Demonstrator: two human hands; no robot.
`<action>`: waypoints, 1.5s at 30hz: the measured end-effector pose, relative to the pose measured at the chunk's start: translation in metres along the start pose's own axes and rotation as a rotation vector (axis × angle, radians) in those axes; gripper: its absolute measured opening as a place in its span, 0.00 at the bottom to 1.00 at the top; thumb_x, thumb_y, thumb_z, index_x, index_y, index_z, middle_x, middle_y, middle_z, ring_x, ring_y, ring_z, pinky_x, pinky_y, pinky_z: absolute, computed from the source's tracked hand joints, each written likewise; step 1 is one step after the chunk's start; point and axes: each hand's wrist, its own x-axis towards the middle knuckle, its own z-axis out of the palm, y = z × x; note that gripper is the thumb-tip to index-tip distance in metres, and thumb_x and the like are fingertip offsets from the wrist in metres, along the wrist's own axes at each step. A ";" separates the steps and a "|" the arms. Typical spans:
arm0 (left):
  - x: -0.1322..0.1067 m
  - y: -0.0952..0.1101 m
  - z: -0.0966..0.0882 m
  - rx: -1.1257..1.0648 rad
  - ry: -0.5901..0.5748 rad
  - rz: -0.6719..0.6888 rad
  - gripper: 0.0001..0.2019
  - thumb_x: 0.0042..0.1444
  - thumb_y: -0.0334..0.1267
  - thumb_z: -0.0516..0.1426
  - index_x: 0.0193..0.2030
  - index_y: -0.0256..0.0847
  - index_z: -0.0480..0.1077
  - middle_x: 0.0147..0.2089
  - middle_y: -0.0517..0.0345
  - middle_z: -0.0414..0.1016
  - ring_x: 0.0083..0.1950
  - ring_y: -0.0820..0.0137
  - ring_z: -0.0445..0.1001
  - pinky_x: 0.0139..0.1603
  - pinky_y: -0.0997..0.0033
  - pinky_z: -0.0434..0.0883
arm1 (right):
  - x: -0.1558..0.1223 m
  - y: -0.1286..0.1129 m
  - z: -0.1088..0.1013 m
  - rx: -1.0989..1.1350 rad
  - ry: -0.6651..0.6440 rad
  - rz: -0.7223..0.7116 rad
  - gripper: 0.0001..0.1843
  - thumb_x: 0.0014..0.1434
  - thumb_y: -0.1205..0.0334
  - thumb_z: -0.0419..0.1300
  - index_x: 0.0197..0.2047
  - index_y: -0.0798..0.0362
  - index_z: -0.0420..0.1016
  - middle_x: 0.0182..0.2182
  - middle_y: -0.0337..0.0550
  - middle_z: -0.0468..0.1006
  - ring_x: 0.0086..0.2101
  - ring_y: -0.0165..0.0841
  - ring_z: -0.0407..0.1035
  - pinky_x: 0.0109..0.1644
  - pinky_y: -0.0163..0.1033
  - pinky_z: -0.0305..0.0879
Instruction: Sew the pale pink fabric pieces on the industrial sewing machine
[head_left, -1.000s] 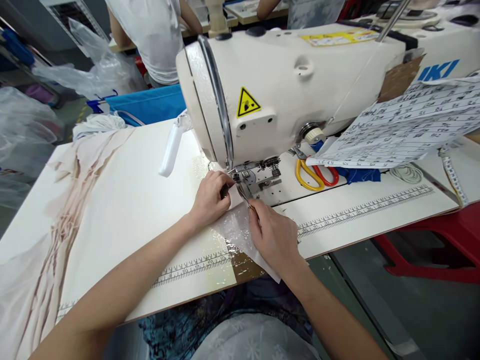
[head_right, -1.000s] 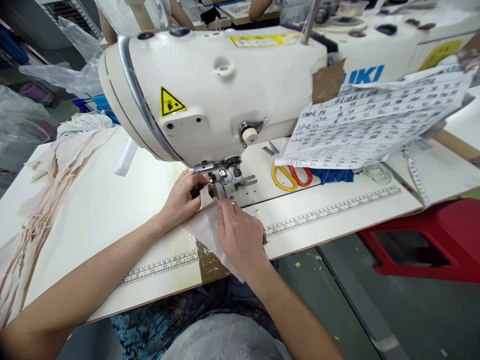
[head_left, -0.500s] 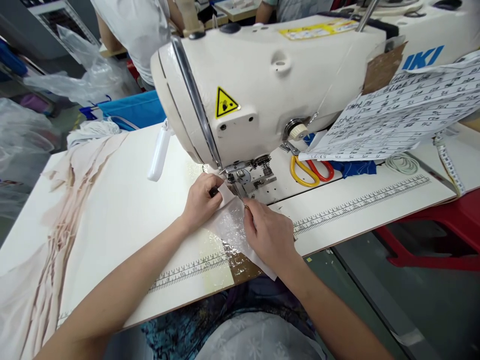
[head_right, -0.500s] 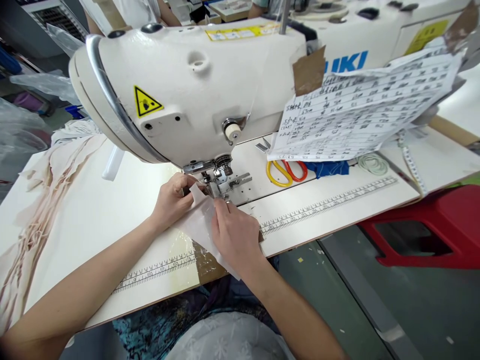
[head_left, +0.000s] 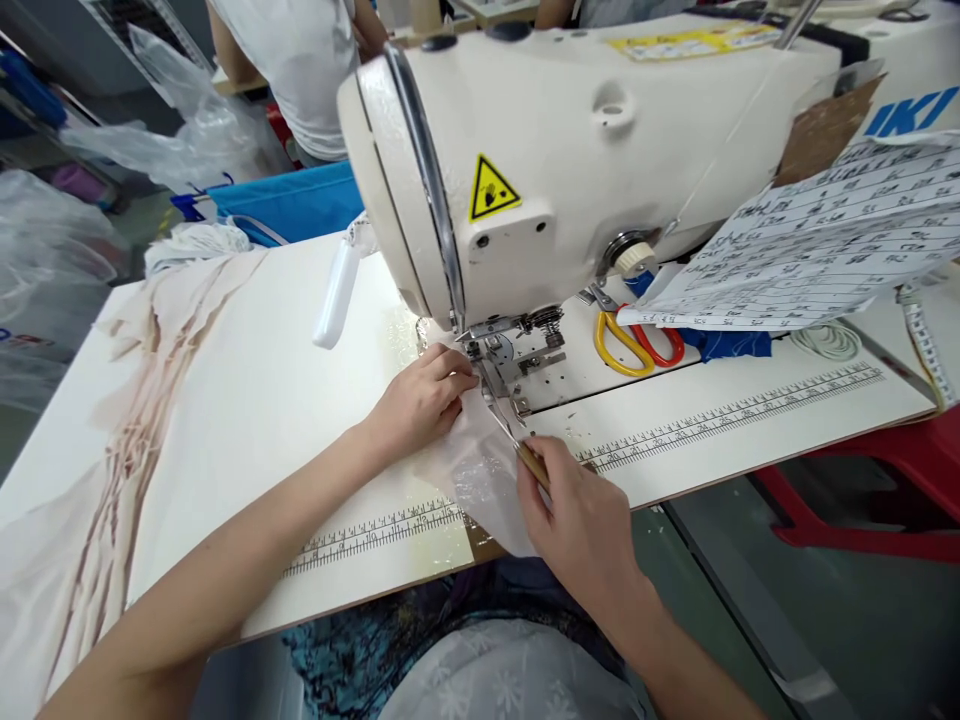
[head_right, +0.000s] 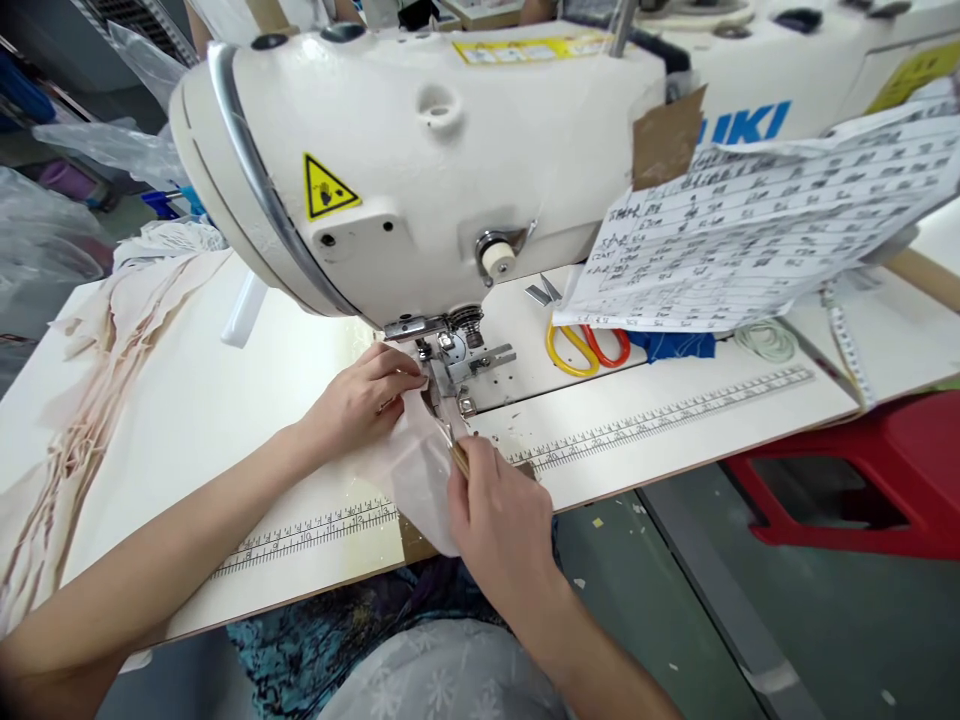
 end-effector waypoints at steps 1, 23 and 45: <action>-0.001 0.002 -0.002 0.001 -0.023 0.009 0.15 0.62 0.25 0.48 0.46 0.34 0.75 0.46 0.46 0.75 0.47 0.60 0.71 0.46 0.58 0.79 | -0.010 0.000 -0.006 0.066 -0.027 -0.001 0.08 0.69 0.64 0.49 0.43 0.53 0.70 0.25 0.40 0.81 0.21 0.32 0.75 0.21 0.34 0.60; -0.015 0.046 0.005 0.206 -0.033 -0.085 0.19 0.65 0.32 0.50 0.57 0.24 0.71 0.59 0.38 0.74 0.60 0.55 0.71 0.58 0.56 0.71 | -0.051 0.006 -0.022 0.191 -0.135 -0.116 0.15 0.70 0.70 0.47 0.56 0.56 0.66 0.39 0.50 0.83 0.34 0.33 0.80 0.31 0.32 0.75; -0.014 0.052 0.005 0.187 -0.067 -0.173 0.22 0.64 0.33 0.49 0.60 0.23 0.69 0.63 0.36 0.69 0.64 0.50 0.67 0.63 0.52 0.69 | -0.032 0.000 -0.025 0.062 -0.116 -0.136 0.14 0.69 0.70 0.45 0.52 0.59 0.68 0.39 0.50 0.84 0.34 0.36 0.81 0.32 0.36 0.74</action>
